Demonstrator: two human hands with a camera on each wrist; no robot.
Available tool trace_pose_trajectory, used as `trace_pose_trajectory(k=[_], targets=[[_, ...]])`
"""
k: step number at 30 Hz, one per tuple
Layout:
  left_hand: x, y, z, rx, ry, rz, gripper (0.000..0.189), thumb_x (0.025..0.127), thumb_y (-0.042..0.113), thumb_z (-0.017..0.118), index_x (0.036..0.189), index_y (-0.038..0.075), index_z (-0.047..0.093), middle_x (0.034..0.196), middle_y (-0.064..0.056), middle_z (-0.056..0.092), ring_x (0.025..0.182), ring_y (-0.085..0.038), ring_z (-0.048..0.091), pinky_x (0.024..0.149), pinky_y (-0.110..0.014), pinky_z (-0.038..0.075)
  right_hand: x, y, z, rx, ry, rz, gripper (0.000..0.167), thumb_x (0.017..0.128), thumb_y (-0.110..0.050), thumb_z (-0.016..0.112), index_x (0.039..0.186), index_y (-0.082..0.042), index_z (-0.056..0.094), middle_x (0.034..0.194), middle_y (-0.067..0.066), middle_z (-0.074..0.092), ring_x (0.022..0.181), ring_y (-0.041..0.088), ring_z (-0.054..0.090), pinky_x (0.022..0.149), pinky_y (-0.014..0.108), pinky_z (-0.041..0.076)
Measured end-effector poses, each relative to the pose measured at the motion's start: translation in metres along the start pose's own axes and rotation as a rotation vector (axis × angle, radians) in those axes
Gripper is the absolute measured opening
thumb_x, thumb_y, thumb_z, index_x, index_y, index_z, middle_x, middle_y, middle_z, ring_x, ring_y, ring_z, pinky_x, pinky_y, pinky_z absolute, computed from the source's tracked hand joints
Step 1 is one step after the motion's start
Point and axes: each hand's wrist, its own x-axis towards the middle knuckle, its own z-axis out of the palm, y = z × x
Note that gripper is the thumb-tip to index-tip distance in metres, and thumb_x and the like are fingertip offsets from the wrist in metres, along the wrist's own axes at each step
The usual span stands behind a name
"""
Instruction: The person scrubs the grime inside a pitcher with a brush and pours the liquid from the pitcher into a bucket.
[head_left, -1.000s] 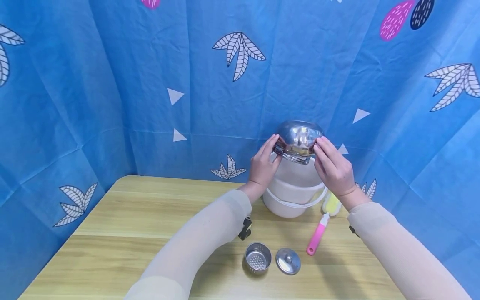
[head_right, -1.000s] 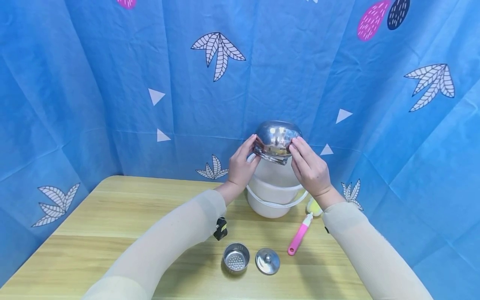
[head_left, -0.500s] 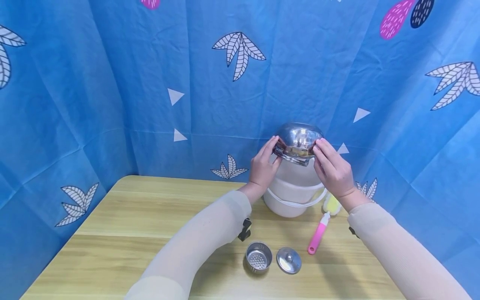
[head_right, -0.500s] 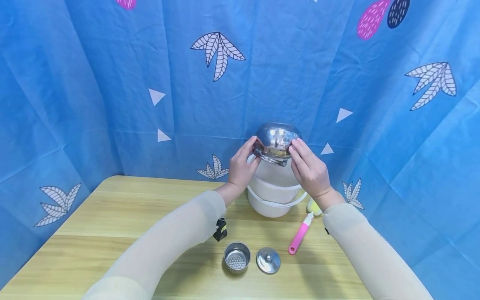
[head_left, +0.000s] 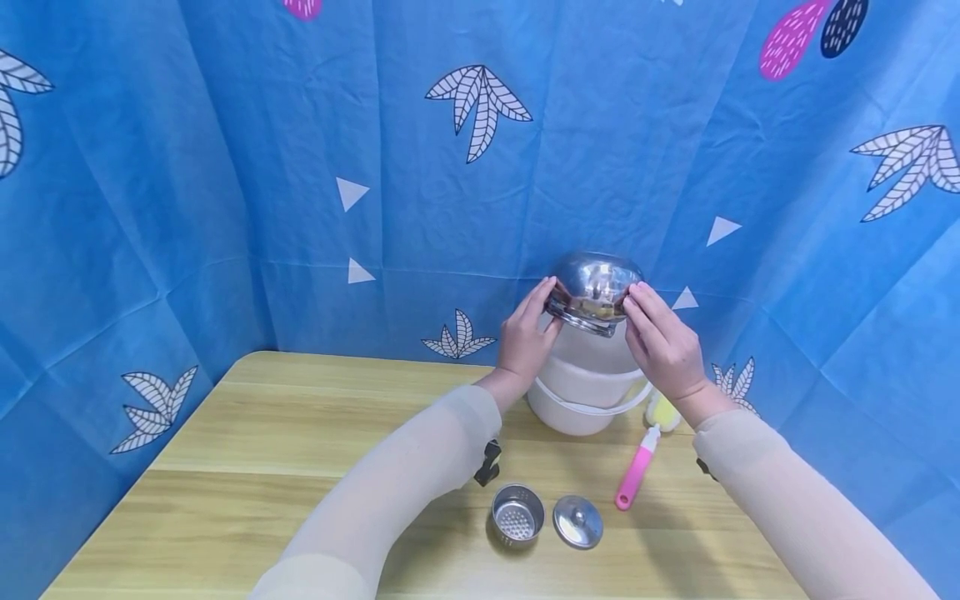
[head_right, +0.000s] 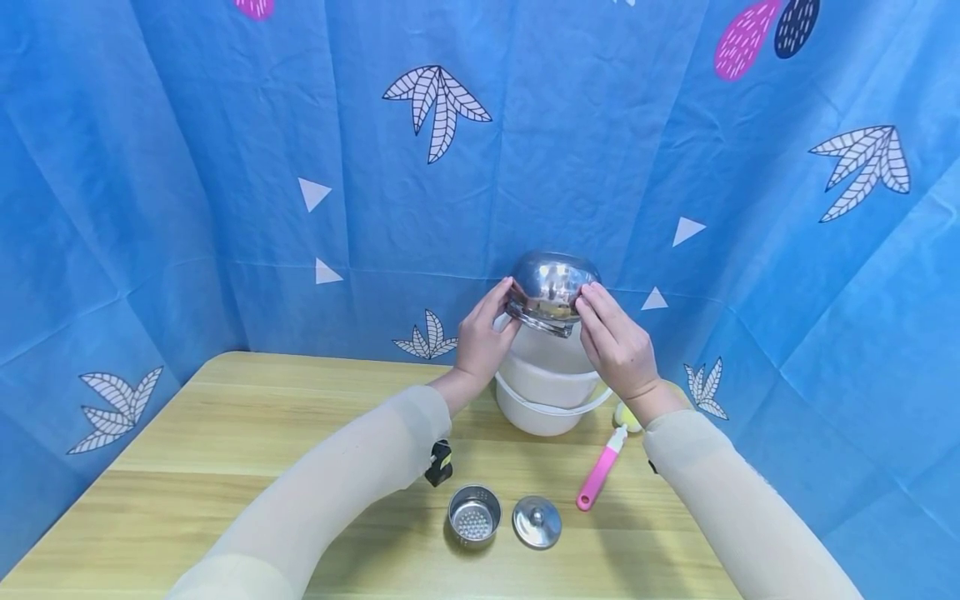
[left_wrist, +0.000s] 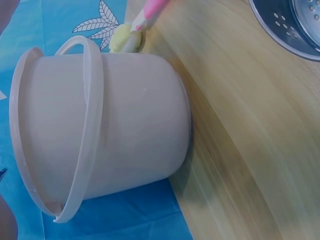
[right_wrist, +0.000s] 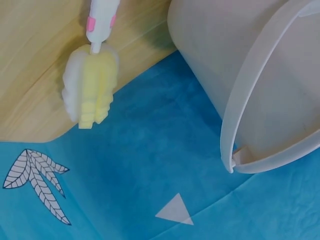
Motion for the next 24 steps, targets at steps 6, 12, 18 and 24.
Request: trace_pose_trajectory(k=[6,12,18,24], targets=[[-0.003,0.001,-0.001,0.026,-0.039,-0.023,0.063,0.086,0.008,0.079,0.143,0.010,0.052,0.143,-0.011,0.056,0.121,-0.028,0.062,0.097,-0.031,0.052,-0.006,-0.002,0.000,-0.002,-0.017,0.018,0.022,0.095,-0.002,0.063,0.113,0.007,0.071,0.121,0.022,0.068,0.111,0.039,0.066,0.103,0.036,0.049],[-0.005,0.001,-0.001,0.042,-0.059,-0.038,0.065,0.086,0.008,0.079,0.144,0.010,0.052,0.144,-0.011,0.056,0.120,-0.028,0.063,0.097,-0.032,0.053,-0.010,-0.003,0.001,0.005,-0.018,0.039,0.023,0.092,0.001,0.065,0.113,0.007,0.071,0.121,0.023,0.068,0.110,0.040,0.066,0.103,0.036,0.049],[-0.007,0.002,-0.002,0.048,-0.093,-0.063,0.067,0.086,0.008,0.079,0.146,0.012,0.050,0.147,-0.008,0.053,0.119,-0.028,0.063,0.099,-0.030,0.052,-0.015,-0.006,0.003,0.014,-0.023,0.082,0.034,0.079,0.013,0.071,0.113,0.007,0.071,0.120,0.023,0.068,0.111,0.040,0.066,0.102,0.037,0.050],[-0.009,0.002,-0.004,0.057,-0.138,-0.078,0.069,0.087,0.008,0.077,0.149,0.015,0.047,0.150,-0.007,0.050,0.117,-0.028,0.064,0.098,-0.029,0.051,-0.019,-0.010,0.005,0.003,-0.018,0.140,0.044,0.070,0.019,0.075,0.111,0.007,0.072,0.120,0.022,0.069,0.111,0.039,0.066,0.101,0.037,0.050]])
